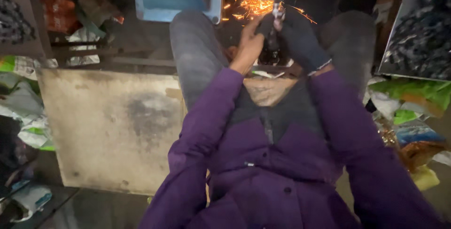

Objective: The person sits on the floor and grinds small metal workpieces against a bench grinder, producing sparks. They take parts one at a time from a tray of similar parts, rotate each piece to grind its surfaces, and place finished pieces into a container between their legs.

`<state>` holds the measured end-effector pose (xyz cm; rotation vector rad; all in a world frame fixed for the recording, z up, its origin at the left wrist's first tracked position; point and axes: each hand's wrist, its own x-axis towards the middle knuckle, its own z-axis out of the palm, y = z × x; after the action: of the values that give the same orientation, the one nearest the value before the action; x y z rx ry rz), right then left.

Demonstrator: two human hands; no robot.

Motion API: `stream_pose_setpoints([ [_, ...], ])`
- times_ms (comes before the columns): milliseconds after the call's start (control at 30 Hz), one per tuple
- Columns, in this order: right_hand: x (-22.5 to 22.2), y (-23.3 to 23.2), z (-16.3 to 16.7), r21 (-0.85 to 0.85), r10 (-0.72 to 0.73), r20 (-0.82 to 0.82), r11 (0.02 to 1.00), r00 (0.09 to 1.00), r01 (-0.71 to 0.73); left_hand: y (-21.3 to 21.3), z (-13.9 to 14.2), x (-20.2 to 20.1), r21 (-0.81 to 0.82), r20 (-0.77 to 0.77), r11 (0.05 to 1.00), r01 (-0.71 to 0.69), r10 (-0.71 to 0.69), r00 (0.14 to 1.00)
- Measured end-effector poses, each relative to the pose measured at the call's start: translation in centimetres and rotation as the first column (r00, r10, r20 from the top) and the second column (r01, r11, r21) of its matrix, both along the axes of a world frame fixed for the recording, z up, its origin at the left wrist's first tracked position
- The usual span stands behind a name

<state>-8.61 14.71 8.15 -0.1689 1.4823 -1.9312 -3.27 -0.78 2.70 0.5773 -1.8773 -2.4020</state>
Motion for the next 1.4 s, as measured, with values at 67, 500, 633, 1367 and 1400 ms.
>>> stream_pose_setpoints([
  [67,0.3,-0.1,0.4,0.094,-0.028,-0.356,0.993,0.934,0.066,-0.1,-0.1,0.1,-0.029,-0.062,0.999,-0.014,0.012,0.998],
  [500,-0.5,-0.9,0.7,-0.593,0.32,0.592,0.794,0.74,0.131,-1.0,1.4,-1.0,0.727,-0.023,0.686,0.032,-0.023,0.999],
  [633,-1.0,-1.3,-1.0,-0.386,0.093,0.559,0.909,0.824,0.16,-1.0,1.0,-1.6,0.759,0.05,0.651,0.002,-0.062,0.997],
  [1367,-0.3,-1.8,-0.5,-0.073,-0.409,-0.106,0.912,0.907,0.403,1.0,1.3,1.0,-0.031,-0.215,0.981,0.19,-0.192,0.958],
  [1400,-0.2,-1.7,-0.3,-0.061,-0.395,-0.083,0.918,0.915,0.391,0.8,1.3,1.0,-0.236,-0.131,0.954,0.184,-0.219,0.967],
])
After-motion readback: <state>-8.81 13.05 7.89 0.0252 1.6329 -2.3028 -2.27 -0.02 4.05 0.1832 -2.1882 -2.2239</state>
